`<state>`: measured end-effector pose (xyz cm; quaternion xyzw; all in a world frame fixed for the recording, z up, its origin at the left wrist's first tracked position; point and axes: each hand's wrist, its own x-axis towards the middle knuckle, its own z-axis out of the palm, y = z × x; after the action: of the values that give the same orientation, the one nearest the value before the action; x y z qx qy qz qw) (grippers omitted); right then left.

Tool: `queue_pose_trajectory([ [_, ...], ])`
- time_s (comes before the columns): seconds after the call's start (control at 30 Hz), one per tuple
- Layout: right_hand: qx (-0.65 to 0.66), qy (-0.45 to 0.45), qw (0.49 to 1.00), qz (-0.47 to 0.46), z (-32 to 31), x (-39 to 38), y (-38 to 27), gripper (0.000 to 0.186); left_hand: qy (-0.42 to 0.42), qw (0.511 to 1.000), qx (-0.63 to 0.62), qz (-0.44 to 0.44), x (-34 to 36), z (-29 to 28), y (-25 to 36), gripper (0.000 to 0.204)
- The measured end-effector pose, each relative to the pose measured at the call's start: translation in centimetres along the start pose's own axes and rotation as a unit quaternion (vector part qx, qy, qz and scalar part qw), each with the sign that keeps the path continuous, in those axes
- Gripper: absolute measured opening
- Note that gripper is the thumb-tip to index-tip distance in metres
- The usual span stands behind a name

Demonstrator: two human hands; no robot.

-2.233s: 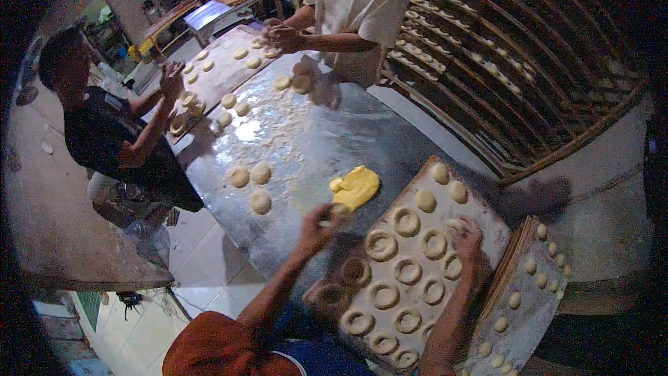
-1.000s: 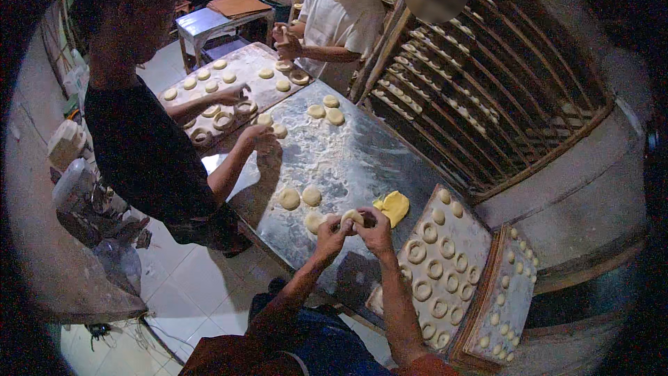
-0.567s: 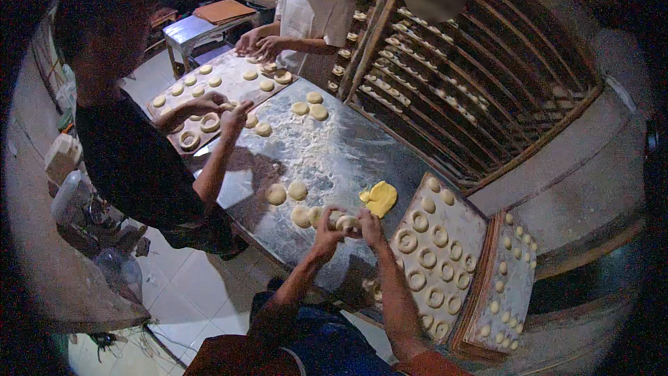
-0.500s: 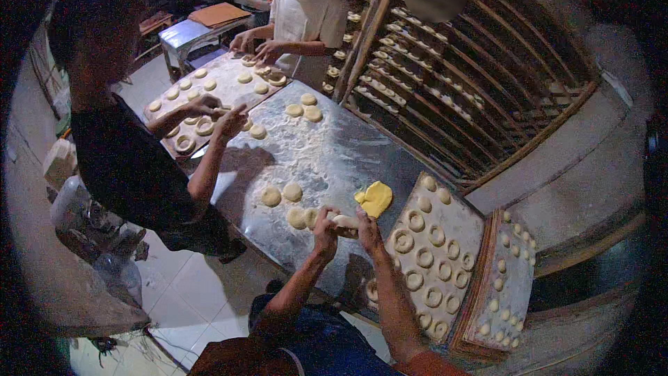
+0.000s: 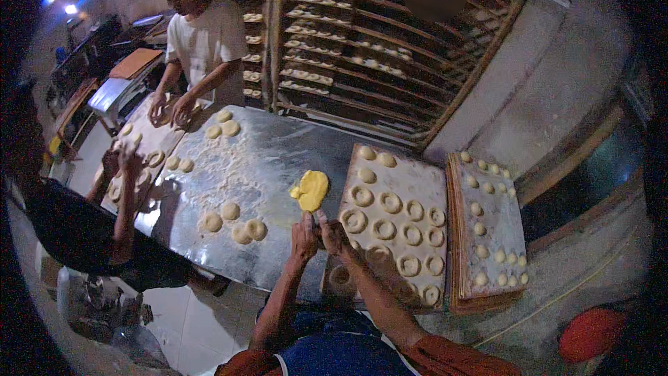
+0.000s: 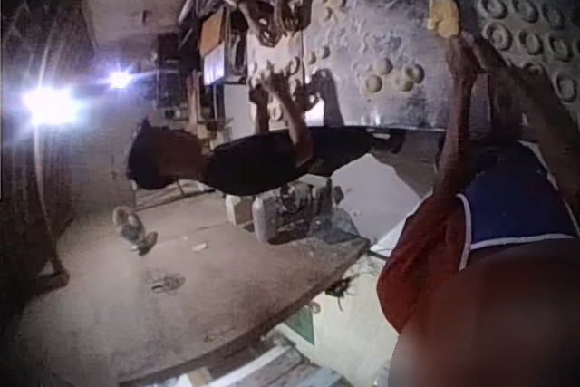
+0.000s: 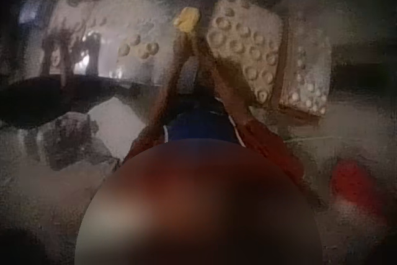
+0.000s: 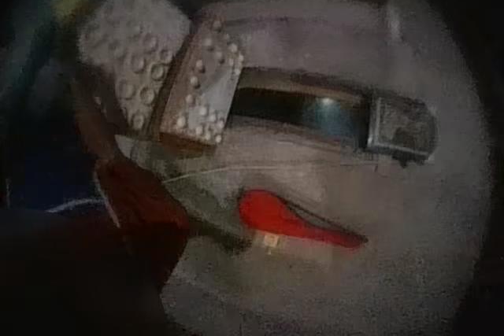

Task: The person shapes dough balls into ring shapes by hand and places them on a wooden board. Two other people are also shaping dough at the same table. The shaped dough is arranged in rows on the board.

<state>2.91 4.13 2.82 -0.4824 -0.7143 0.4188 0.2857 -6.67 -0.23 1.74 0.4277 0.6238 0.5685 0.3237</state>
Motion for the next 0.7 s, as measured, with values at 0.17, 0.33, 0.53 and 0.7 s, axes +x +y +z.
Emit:
queue_pose_trajectory([
  [0.17, -0.157, 0.025, 0.974, -0.161, -2.7, -0.3, 3.8, 0.035, 0.083, 0.961, -0.252, -0.079, 0.0, 4.4, -1.5, 0.039],
  [0.33, 0.076, -0.021, 0.997, -0.025, -6.1, -1.3, 6.4, 0.019, 0.033, 0.976, 0.076, 0.202, 1.0, 8.0, -2.0, 0.033],
  [0.53, -0.307, 0.099, 0.934, -0.154, -12.5, -0.8, 8.6, 0.025, 0.003, 0.988, -0.145, 0.047, 1.3, 14.2, 0.1, 0.03],
  [0.7, 0.06, 0.051, 0.994, 0.07, -18.0, -0.2, 8.5, 0.032, -0.039, 0.991, -0.126, 0.018, 2.3, 19.6, 1.8, 0.033],
])
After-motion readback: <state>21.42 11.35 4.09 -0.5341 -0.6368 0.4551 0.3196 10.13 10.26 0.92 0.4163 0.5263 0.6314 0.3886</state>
